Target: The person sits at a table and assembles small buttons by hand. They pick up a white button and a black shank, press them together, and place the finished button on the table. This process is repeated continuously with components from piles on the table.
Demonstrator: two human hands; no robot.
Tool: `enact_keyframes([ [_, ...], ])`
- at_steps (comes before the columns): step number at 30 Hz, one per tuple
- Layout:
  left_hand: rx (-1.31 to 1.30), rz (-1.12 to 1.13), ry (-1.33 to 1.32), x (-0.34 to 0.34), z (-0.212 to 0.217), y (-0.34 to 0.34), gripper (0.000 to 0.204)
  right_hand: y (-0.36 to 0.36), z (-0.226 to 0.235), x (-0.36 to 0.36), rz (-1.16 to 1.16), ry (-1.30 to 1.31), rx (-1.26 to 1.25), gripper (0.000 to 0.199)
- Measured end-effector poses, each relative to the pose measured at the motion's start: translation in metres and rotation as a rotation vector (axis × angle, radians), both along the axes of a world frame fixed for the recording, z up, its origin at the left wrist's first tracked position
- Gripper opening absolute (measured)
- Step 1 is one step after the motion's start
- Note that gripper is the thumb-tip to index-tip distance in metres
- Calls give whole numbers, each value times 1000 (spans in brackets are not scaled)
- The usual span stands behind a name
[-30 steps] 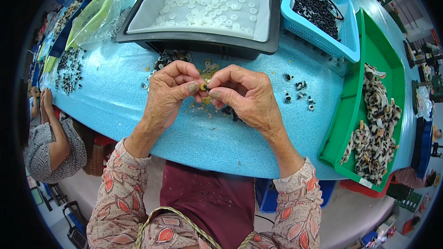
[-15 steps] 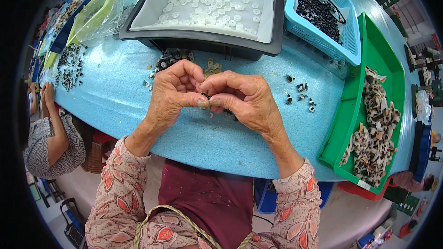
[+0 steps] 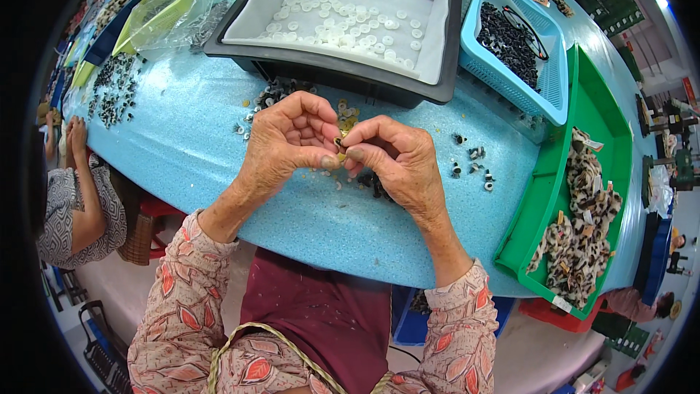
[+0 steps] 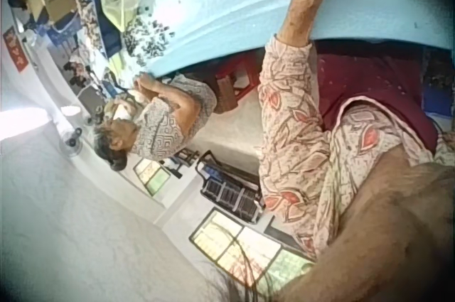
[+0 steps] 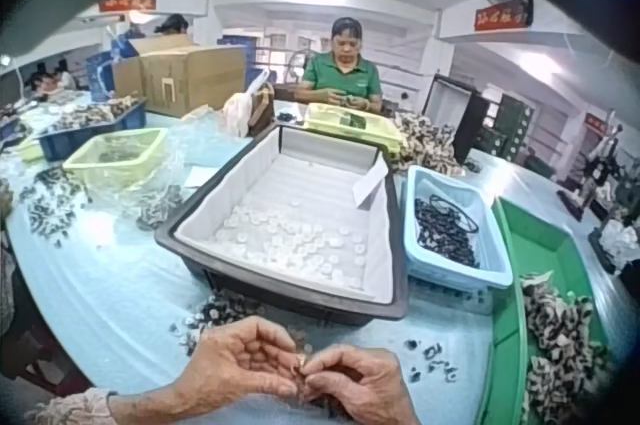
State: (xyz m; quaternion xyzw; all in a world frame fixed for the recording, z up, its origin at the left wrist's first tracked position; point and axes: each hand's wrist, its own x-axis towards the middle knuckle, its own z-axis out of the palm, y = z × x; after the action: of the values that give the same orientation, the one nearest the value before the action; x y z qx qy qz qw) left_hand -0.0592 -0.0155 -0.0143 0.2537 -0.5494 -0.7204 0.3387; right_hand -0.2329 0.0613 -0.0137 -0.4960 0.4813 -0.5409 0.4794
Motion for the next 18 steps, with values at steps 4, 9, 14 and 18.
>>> enact_keyframes([
  [4,87,22,24,2,0,-1,28,-1,-1,1,-24,-44,-14,8],
  [9,6,21,14,2,-6,-1,26,0,0,-1,27,-39,22,12],
  [14,-369,51,-99,3,-4,3,28,-2,3,2,54,-105,61,19],
  [18,-314,85,-40,1,-5,4,38,-4,-1,7,42,-152,-16,19],
])
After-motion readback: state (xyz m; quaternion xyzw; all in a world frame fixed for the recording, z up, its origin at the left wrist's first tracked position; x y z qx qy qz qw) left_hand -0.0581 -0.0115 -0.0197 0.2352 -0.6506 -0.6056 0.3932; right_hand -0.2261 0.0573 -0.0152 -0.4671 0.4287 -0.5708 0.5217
